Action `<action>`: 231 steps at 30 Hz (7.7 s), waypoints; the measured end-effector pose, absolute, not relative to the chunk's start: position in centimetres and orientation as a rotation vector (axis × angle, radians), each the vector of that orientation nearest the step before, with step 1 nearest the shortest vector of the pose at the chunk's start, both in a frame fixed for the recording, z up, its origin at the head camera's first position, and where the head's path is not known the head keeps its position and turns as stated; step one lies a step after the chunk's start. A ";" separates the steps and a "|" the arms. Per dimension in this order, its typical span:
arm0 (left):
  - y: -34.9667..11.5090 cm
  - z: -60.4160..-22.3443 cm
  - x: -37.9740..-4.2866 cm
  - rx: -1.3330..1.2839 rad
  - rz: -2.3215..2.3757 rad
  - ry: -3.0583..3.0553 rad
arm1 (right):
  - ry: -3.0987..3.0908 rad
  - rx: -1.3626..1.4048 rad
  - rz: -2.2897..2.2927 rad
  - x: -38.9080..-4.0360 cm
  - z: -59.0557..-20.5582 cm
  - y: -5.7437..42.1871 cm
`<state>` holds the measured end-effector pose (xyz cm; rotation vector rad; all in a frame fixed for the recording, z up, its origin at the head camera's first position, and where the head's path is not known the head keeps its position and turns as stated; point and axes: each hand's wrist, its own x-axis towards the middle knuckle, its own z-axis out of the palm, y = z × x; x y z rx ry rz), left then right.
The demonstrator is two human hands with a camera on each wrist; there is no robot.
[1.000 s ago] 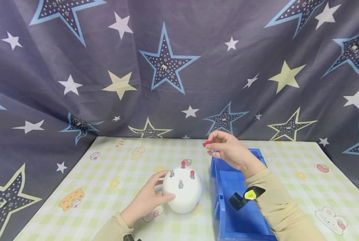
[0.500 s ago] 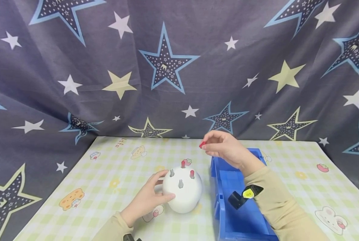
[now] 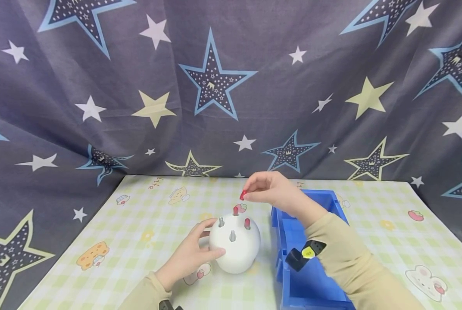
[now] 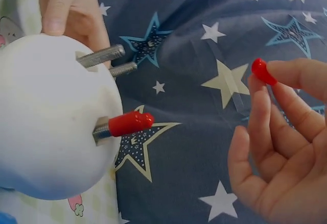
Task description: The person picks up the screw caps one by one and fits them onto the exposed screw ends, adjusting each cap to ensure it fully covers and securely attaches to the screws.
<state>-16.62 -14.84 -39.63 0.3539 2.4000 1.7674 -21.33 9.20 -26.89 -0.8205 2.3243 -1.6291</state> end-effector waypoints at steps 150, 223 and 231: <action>-14.8 -39.6 -16.3 0.369 1.796 2.367 | 2.517 -0.876 -0.915 -19.0 -28.8 5.5; -14.7 -39.7 -16.3 0.350 1.807 2.360 | 2.376 -0.659 -1.392 -20.4 -25.1 12.4; -14.7 -39.6 -16.3 0.361 1.801 2.362 | 2.462 -0.631 -1.348 -20.6 -25.2 14.1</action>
